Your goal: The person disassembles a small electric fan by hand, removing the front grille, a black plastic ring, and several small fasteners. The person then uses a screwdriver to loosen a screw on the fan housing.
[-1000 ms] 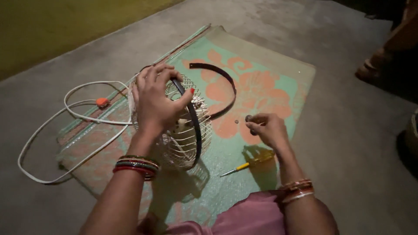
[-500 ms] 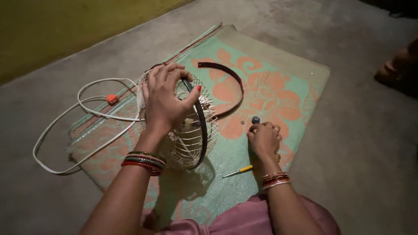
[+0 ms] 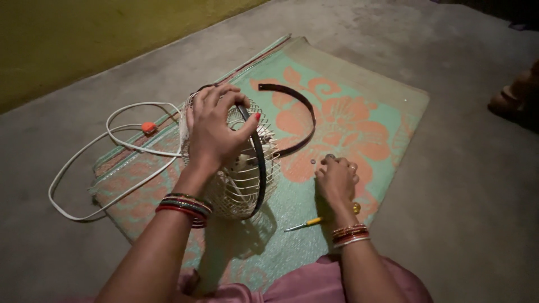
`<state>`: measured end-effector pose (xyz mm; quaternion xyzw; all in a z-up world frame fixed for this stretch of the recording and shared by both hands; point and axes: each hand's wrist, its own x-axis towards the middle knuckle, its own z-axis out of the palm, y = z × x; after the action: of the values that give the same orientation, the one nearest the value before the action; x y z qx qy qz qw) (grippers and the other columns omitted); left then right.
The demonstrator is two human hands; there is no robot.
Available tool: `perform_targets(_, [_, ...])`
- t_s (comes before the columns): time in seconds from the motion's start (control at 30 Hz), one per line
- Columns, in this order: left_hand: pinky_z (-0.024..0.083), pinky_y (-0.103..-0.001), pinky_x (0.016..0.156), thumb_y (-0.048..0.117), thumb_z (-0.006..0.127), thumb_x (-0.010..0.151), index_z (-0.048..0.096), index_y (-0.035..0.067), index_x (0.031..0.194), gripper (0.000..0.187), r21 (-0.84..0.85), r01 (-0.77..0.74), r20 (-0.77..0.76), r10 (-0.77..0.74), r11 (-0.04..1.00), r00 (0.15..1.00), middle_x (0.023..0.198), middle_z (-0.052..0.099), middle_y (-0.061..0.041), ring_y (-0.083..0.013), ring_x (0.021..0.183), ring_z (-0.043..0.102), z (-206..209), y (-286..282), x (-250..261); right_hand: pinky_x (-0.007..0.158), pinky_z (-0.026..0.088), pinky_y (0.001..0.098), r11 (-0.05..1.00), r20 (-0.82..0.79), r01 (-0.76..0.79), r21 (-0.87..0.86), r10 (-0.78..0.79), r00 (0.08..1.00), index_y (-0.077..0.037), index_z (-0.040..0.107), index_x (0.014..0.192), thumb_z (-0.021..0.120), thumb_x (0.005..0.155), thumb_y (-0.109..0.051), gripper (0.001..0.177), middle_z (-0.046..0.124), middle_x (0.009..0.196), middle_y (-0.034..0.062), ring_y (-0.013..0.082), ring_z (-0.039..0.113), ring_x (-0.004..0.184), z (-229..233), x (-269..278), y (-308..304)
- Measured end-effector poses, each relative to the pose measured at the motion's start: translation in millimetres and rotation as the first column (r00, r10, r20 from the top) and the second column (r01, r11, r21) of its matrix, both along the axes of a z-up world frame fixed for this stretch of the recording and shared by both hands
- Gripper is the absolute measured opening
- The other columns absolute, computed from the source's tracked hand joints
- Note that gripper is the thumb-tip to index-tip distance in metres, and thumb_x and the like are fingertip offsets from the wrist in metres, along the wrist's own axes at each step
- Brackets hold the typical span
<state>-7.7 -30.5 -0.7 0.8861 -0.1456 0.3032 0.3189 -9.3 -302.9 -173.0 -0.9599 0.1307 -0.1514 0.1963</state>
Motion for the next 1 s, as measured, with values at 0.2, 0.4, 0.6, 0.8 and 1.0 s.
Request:
perform_targets(0.2, [0.028,-0.053,0.116,0.042,0.072,0.083,0.069,0.018,0.1,0.029,-0.018,-0.005,0.0,0.005,1.0,1.0,0.135,0.062,-0.001,-0.03,0.138,0.044,1,8,-1,0.1,0.045,0.0491,0.978,0.155,-0.209,-0.012,0.208,0.966,-0.016,0.077,0.11,0.083,0.075,-0.021,0.036,0.068,0.12,0.0086,0.0358,0.053,0.12,6,9,19])
perform_targets(0.4, [0.033,-0.049,0.114,0.04,0.073,0.084,0.069,0.018,0.1,0.028,-0.058,0.002,0.015,-0.001,0.998,1.0,0.131,0.065,0.0,-0.0295,0.134,0.047,4,20,4,0.094,0.05,0.0461,0.9,0.133,-0.436,-0.024,0.435,0.891,-0.017,0.072,0.116,0.078,0.078,-0.011,0.039,0.062,0.13,0.0086,0.0367,0.057,0.119,9,13,57])
perform_targets(0.6, [0.034,-0.049,0.113,0.04,0.073,0.085,0.068,0.018,0.102,0.028,-0.092,0.001,0.012,0.0,0.996,1.0,0.131,0.064,0.001,-0.0307,0.134,0.047,3,28,10,0.091,0.053,0.0448,0.765,0.162,-0.637,0.096,0.62,0.768,-0.013,0.06,0.132,0.064,0.071,-0.001,0.062,0.061,0.134,0.0157,0.039,0.062,0.113,-5,24,77])
perform_targets(0.8, [0.033,-0.049,0.113,0.043,0.074,0.084,0.068,0.019,0.103,0.031,-0.107,-0.015,-0.013,0.013,0.994,1.0,0.132,0.064,0.001,-0.0298,0.134,0.047,5,29,17,0.081,0.055,0.05,0.852,-0.062,-0.434,0.293,0.47,0.88,-0.004,0.052,0.125,0.046,0.1,-0.029,0.036,0.071,0.107,0.0229,0.0411,0.069,0.102,-28,55,97])
perform_targets(1.0, [0.032,-0.047,0.113,0.044,0.072,0.082,0.069,0.021,0.102,0.031,-0.118,-0.042,-0.066,0.034,0.992,0.997,0.134,0.063,0.003,-0.026,0.135,0.048,8,27,23,0.078,0.057,0.0452,0.832,-0.112,-0.554,-0.021,0.549,0.828,-0.005,0.047,0.137,0.034,0.101,-0.022,0.042,0.072,0.102,0.0183,0.0333,0.073,0.095,-47,76,95])
